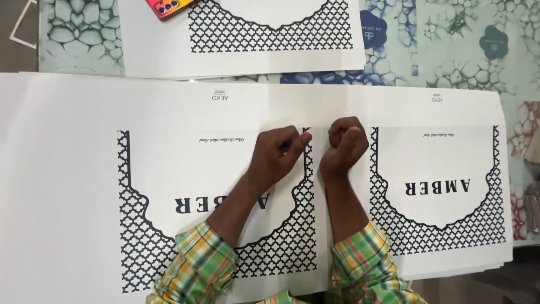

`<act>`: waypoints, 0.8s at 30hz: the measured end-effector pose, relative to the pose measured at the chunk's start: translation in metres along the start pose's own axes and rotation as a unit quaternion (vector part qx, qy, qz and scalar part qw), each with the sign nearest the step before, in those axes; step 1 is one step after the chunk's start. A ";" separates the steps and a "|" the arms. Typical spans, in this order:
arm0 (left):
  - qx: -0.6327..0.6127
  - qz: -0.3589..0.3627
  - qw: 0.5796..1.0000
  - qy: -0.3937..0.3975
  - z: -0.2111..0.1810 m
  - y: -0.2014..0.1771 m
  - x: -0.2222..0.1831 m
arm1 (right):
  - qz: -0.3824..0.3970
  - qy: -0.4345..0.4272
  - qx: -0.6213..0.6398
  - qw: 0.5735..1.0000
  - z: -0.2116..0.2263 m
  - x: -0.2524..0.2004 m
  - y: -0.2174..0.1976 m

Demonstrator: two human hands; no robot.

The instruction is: The person organizes and aligns printed paper packaging sheets on a work surface by hand.

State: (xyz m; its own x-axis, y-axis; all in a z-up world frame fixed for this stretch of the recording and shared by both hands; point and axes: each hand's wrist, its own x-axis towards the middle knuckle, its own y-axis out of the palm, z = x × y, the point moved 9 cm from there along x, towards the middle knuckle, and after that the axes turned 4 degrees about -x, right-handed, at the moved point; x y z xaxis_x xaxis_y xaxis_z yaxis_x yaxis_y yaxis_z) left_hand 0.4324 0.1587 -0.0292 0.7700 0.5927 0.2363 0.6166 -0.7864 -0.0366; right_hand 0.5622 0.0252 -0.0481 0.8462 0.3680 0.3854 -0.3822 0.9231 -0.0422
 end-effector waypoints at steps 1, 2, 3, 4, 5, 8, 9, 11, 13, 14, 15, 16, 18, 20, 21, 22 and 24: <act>0.001 0.000 1.000 0.000 0.001 -0.001 0.000 | 0.000 0.000 0.001 1.000 0.002 0.001 0.002; -0.019 0.009 1.000 -0.009 0.003 0.001 -0.001 | -0.014 0.030 0.005 0.999 -0.001 0.002 0.001; -0.038 0.018 0.999 -0.019 0.006 0.002 -0.002 | -0.028 0.059 0.009 0.998 -0.004 0.002 -0.001; -0.038 0.017 0.999 -0.019 0.005 0.002 -0.002 | -0.027 0.059 0.009 0.998 -0.004 0.003 0.000; -0.040 0.023 0.999 -0.013 0.003 0.003 -0.002 | -0.019 0.052 -0.003 0.998 -0.002 0.003 0.002; -0.014 0.029 0.999 0.000 0.007 0.005 -0.003 | -0.016 0.059 -0.004 0.998 -0.005 0.003 0.007; 0.015 0.027 1.000 0.004 0.010 0.006 -0.004 | -0.018 0.074 0.007 0.997 -0.008 0.003 0.008; 0.024 0.025 0.999 0.008 0.005 0.005 -0.002 | -0.023 0.090 -0.012 0.996 -0.006 0.004 0.010; 0.033 0.021 0.999 0.012 0.000 0.005 0.000 | -0.027 0.106 -0.031 0.993 -0.006 0.005 0.011; 0.022 0.012 0.999 0.044 -0.009 0.003 0.002 | -0.015 0.106 -0.026 0.994 -0.006 0.006 0.014; 0.012 0.003 0.997 0.076 -0.016 0.001 0.002 | -0.004 0.105 -0.021 0.994 -0.007 0.007 0.017; 0.012 0.003 0.997 0.075 -0.015 0.002 0.002 | -0.004 0.106 -0.020 0.994 -0.005 0.007 0.018; 0.033 0.009 0.998 0.049 -0.007 0.004 0.002 | -0.003 0.126 -0.032 0.992 -0.007 0.006 0.019; 0.033 0.009 0.999 0.035 -0.003 0.004 0.002 | 0.003 0.109 -0.046 0.993 -0.004 0.006 0.019; 0.033 0.008 0.999 0.023 0.000 0.003 0.002 | 0.010 0.090 -0.060 0.994 -0.001 0.006 0.020; 0.034 0.008 0.999 0.024 -0.002 0.004 0.003 | 0.009 0.089 -0.059 0.994 0.000 0.007 0.020; 0.049 -0.005 0.998 0.043 -0.009 0.000 0.004 | 0.014 0.126 -0.054 0.990 -0.005 0.007 0.024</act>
State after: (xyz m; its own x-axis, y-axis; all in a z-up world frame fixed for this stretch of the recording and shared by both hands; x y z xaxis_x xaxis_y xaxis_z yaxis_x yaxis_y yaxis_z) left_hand 0.4338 0.1589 -0.0194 0.7499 0.5794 0.3193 0.6400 -0.7576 -0.1282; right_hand 0.5609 0.0502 -0.0511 0.9066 0.3977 0.1411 -0.3769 0.9135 -0.1533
